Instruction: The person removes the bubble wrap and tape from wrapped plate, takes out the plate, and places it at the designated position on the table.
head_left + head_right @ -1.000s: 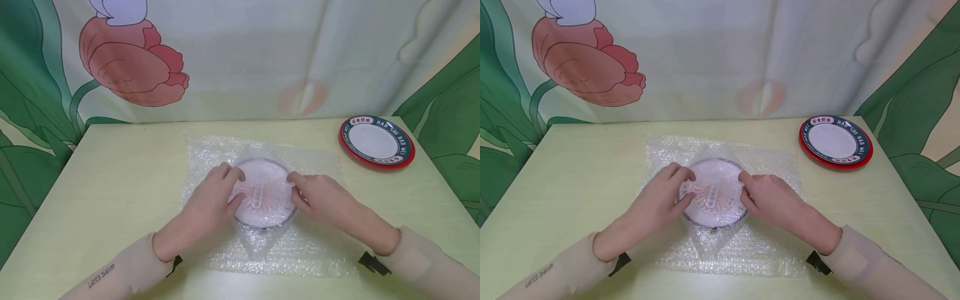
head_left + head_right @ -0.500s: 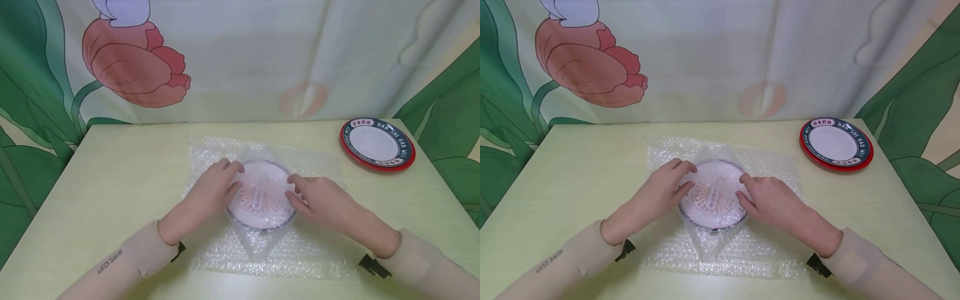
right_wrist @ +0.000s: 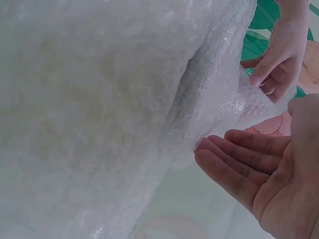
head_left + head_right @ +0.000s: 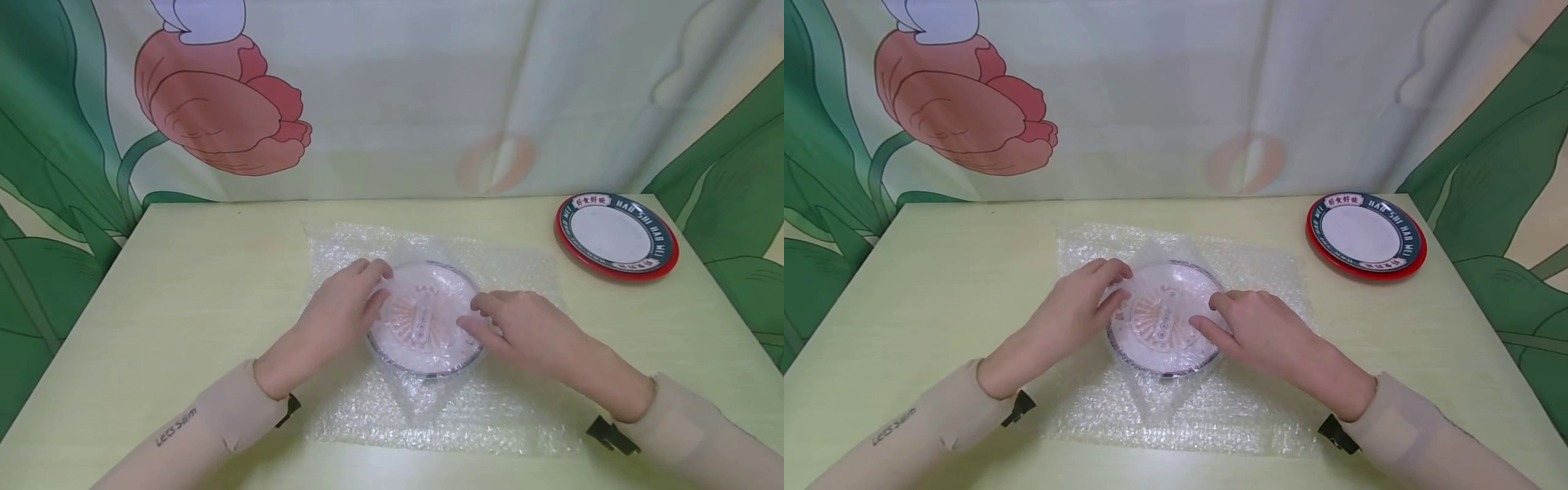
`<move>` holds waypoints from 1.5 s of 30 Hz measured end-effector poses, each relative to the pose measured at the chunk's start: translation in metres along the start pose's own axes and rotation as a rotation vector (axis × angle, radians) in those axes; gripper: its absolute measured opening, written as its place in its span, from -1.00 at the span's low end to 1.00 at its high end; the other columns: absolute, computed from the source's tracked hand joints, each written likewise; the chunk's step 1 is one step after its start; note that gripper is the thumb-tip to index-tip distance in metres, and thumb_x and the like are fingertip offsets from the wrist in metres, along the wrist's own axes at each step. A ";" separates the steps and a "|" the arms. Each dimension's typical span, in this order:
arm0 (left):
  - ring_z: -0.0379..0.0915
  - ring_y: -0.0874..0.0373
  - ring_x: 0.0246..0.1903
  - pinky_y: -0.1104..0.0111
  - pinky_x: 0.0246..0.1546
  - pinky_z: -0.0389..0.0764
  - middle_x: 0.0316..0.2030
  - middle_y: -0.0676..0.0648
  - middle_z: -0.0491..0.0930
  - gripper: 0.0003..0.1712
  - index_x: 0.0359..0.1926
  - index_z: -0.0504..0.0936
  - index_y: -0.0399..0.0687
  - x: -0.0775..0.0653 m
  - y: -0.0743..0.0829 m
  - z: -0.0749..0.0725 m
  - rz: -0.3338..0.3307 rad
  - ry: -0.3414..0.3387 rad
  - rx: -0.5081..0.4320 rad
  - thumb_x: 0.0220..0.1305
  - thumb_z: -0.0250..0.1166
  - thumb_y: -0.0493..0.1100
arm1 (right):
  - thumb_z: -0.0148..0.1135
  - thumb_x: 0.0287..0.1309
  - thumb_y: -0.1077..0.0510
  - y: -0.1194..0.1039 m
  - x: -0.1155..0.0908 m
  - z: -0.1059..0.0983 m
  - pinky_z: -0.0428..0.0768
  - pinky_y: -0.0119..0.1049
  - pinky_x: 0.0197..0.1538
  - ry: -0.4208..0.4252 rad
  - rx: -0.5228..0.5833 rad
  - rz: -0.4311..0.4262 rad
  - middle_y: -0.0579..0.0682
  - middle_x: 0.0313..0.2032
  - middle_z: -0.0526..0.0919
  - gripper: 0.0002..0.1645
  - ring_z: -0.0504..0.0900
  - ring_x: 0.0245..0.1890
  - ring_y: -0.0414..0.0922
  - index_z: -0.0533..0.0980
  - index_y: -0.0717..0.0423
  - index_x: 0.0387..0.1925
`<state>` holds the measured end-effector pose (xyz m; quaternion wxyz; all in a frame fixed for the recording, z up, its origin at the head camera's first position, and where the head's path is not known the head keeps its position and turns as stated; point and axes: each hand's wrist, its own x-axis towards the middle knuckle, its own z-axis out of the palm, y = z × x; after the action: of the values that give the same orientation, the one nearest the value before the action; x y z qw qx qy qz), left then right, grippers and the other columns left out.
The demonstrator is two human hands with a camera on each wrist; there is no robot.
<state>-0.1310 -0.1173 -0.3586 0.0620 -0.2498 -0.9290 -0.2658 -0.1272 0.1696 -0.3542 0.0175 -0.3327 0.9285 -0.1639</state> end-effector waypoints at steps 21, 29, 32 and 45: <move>0.61 -0.06 -0.18 0.20 -0.26 0.69 -0.15 -0.23 0.59 -0.74 0.01 0.51 -0.24 0.003 -0.009 -0.002 -0.117 0.078 -0.009 0.39 0.35 -0.28 | 0.41 0.28 0.08 -0.001 -0.001 0.002 0.70 -0.09 -0.16 -0.003 -0.069 -0.051 0.05 -0.23 0.71 -0.70 0.70 -0.29 -0.05 0.64 0.22 -0.09; 0.46 -0.01 -0.43 0.22 -0.43 0.57 -0.39 -0.11 0.47 -0.83 -0.26 0.50 -0.23 0.003 -0.012 -0.004 -0.037 0.185 0.084 0.28 0.35 -0.45 | 0.41 0.28 0.07 0.000 -0.001 0.004 0.70 -0.08 -0.10 -0.014 -0.064 -0.038 0.07 -0.15 0.69 -0.64 0.69 -0.21 -0.02 0.62 0.23 -0.03; 0.49 -0.04 -0.40 0.20 -0.39 0.59 -0.39 -0.12 0.48 -0.84 -0.31 0.55 -0.23 0.003 -0.013 -0.005 -0.022 0.197 0.115 0.24 0.36 -0.49 | 0.42 0.27 0.07 0.000 -0.001 0.005 0.70 -0.07 -0.10 -0.013 -0.069 -0.045 0.07 -0.16 0.69 -0.65 0.69 -0.20 -0.02 0.62 0.23 -0.03; 0.53 -0.14 -0.27 0.11 -0.23 0.65 -0.27 -0.21 0.55 -0.73 -0.08 0.68 -0.37 -0.001 -0.015 -0.007 -0.077 0.109 0.192 0.18 0.45 -0.39 | 0.42 0.27 0.08 0.001 -0.002 0.006 0.70 -0.08 -0.09 -0.017 -0.089 -0.062 0.08 -0.13 0.67 -0.64 0.68 -0.19 -0.02 0.62 0.22 -0.02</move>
<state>-0.1373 -0.1322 -0.3603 0.1261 -0.1922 -0.9543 -0.1908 -0.1250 0.1695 -0.3606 0.0053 -0.3630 0.9240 -0.1199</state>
